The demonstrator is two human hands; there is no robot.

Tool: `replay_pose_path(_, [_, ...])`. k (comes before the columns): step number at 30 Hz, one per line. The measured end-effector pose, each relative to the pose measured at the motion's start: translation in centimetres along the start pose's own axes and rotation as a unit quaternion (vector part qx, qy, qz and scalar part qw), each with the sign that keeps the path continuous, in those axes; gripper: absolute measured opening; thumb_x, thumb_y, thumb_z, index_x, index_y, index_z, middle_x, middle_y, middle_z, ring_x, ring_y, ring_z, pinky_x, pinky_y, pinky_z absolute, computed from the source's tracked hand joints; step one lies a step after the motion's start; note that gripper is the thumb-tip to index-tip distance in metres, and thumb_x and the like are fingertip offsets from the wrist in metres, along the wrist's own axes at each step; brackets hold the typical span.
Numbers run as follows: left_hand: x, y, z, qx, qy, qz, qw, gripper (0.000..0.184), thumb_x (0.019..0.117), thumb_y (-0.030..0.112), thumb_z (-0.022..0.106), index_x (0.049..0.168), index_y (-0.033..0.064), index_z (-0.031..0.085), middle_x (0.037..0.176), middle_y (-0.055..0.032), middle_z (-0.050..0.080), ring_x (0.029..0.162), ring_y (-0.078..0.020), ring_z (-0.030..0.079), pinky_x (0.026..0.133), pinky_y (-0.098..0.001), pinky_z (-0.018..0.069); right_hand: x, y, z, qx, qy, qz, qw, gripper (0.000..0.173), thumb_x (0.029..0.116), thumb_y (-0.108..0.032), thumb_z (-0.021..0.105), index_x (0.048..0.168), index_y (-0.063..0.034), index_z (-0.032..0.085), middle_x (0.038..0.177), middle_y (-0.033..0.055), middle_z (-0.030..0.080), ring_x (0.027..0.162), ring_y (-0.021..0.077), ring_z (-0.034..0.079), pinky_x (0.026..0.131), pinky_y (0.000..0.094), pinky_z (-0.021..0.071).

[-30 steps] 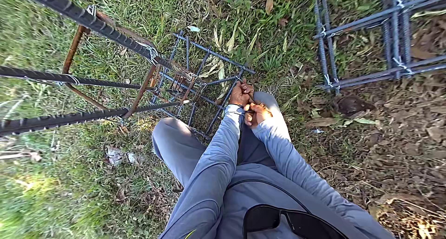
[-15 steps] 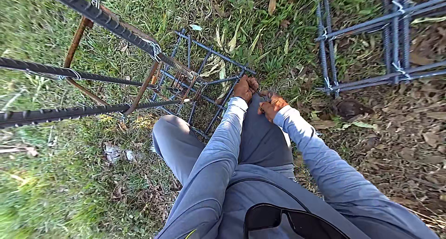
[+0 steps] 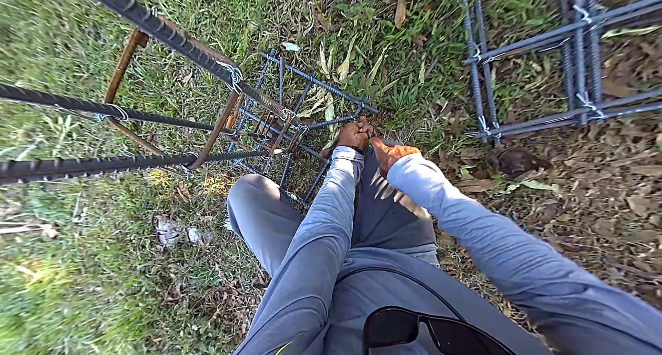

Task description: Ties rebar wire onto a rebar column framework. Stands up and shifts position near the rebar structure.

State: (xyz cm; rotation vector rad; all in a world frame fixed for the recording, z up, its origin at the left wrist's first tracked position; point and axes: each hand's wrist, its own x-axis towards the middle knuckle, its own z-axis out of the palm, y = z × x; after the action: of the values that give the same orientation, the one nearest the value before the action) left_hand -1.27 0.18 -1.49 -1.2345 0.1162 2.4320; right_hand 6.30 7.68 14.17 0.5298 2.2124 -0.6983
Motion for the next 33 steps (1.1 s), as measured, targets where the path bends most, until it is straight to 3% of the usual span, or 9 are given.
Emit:
replay_pose_path(3, [0.6, -0.2, 0.0, -0.027, -0.009, -0.013, 1.0, 0.027, 0.1067, 0.017, 0.032, 0.084, 0.0151, 0.046, 0.058, 0.0052, 0.041, 0.04, -0.0039, 0.036, 0.039, -0.014, 0.0339, 0.8, 5.5, 0.8, -0.02, 0.037, -0.123, 0.991, 0.058, 0.1052, -0.032, 0.058, 0.156, -0.0107, 0.04, 0.135, 0.0254, 0.062, 0.119, 0.0455, 0.064, 0.1, 0.0664, 0.0494])
replay_pose_path(6, [0.4, -0.2, -0.2, -0.046, -0.009, -0.009, 0.999, 0.024, 0.1059, 0.015, 0.034, 0.087, 0.0131, 0.048, 0.061, 0.0032, 0.043, 0.04, -0.0042, 0.036, 0.039, -0.0137, 0.0342, -3.3, 6.0, 1.3, 0.222, 0.02, -0.028, 0.974, 0.051, 0.1088, -0.036, 0.05, 0.149, -0.0042, 0.043, 0.113, 0.0193, 0.069, 0.076, 0.0283, 0.072, 0.071, 0.0471, 0.0627])
replay_pose_path(9, [-0.1, -0.4, 0.3, -0.032, -0.003, 0.002, 0.999, 0.025, 0.1066, 0.016, 0.034, 0.087, 0.0129, 0.048, 0.059, 0.0038, 0.042, 0.04, -0.0039, 0.036, 0.038, -0.0136, 0.0336, -5.0, 4.7, 3.6, 0.573, -0.051, 0.036, 0.818, 0.048, 0.1145, -0.035, 0.025, 0.127, 0.0005, 0.055, 0.087, 0.0128, 0.071, 0.053, 0.0207, 0.065, 0.046, 0.0346, 0.0568])
replay_pose_path(13, [-0.2, -0.3, 0.0, -0.093, -0.027, -0.018, 0.995, 0.021, 0.1066, 0.014, 0.035, 0.09, 0.0122, 0.048, 0.062, 0.0035, 0.044, 0.041, -0.0023, 0.037, 0.038, -0.0106, 0.0336, -2.0, 3.1, 5.1, 0.802, -0.105, 0.013, 0.588, 0.057, 0.1106, -0.054, 0.021, 0.128, -0.0091, 0.052, 0.092, 0.0097, 0.071, 0.062, 0.0163, 0.065, 0.055, 0.0292, 0.0564])
replay_pose_path(15, [0.3, 0.1, -0.8, -0.1, -0.061, -0.054, 0.992, 0.021, 0.1058, 0.011, 0.034, 0.091, 0.0127, 0.048, 0.063, 0.0044, 0.046, 0.042, -0.0008, 0.04, 0.04, -0.0093, 0.0353, 0.2, 2.5, 5.4, 0.844, -0.084, -0.001, 0.529, 0.049, 0.1105, -0.053, 0.028, 0.131, -0.0149, 0.051, 0.1, 0.0101, 0.071, 0.073, 0.02, 0.07, 0.063, 0.0324, 0.0607])
replay_pose_path(20, [0.3, 0.0, -1.4, -0.062, -0.081, -0.065, 0.993, 0.021, 0.1058, 0.01, 0.036, 0.09, 0.0128, 0.05, 0.062, 0.0045, 0.049, 0.043, 0.0004, 0.045, 0.04, -0.0095, 0.0393, 2.6, 1.1, 4.9, 0.905, 0.012, 0.027, 0.425, 0.024, 0.1074, -0.016, 0.036, 0.127, -0.0133, 0.049, 0.106, 0.0171, 0.068, 0.091, 0.0347, 0.072, 0.08, 0.0521, 0.0618])
replay_pose_path(22, [0.5, 0.2, -1.8, 0.023, -0.057, -0.04, 0.997, 0.02, 0.1076, 0.012, 0.037, 0.095, 0.0132, 0.052, 0.069, 0.0036, 0.054, 0.052, -0.0003, 0.052, 0.048, -0.0108, 0.0454, 2.8, 1.4, 5.5, 0.888, 0.006, 0.012, 0.46, 0.02, 0.1073, -0.013, 0.036, 0.12, -0.0114, 0.051, 0.1, 0.0172, 0.07, 0.084, 0.0328, 0.073, 0.072, 0.048, 0.0629])
replay_pose_path(27, [1.0, 0.1, -2.4, 0.074, -0.003, -0.027, 0.997, 0.017, 0.1086, 0.019, 0.039, 0.098, 0.0138, 0.053, 0.074, 0.0014, 0.056, 0.057, -0.0043, 0.057, 0.052, -0.0144, 0.05, 2.3, 2.9, 7.8, 0.755, -0.024, -0.05, 0.653, 0.021, 0.1093, -0.016, 0.034, 0.12, -0.0154, 0.052, 0.093, 0.0107, 0.073, 0.049, 0.0188, 0.062, 0.041, 0.0316, 0.0538])
replay_pose_path(33, [1.4, 0.5, -3.4, 0.06, -0.058, -0.082, 0.993, 0.028, 0.1115, 0.028, 0.034, 0.096, 0.0144, 0.053, 0.073, 0.0009, 0.058, 0.059, -0.0073, 0.06, 0.056, -0.0176, 0.0536, 0.4, 1.2, 5.9, 0.558, -0.007, -0.088, 0.825, 0.014, 0.1092, -0.011, 0.041, 0.119, -0.0058, 0.049, 0.09, 0.0138, 0.072, 0.042, 0.0205, 0.06, 0.041, 0.0343, 0.0561])
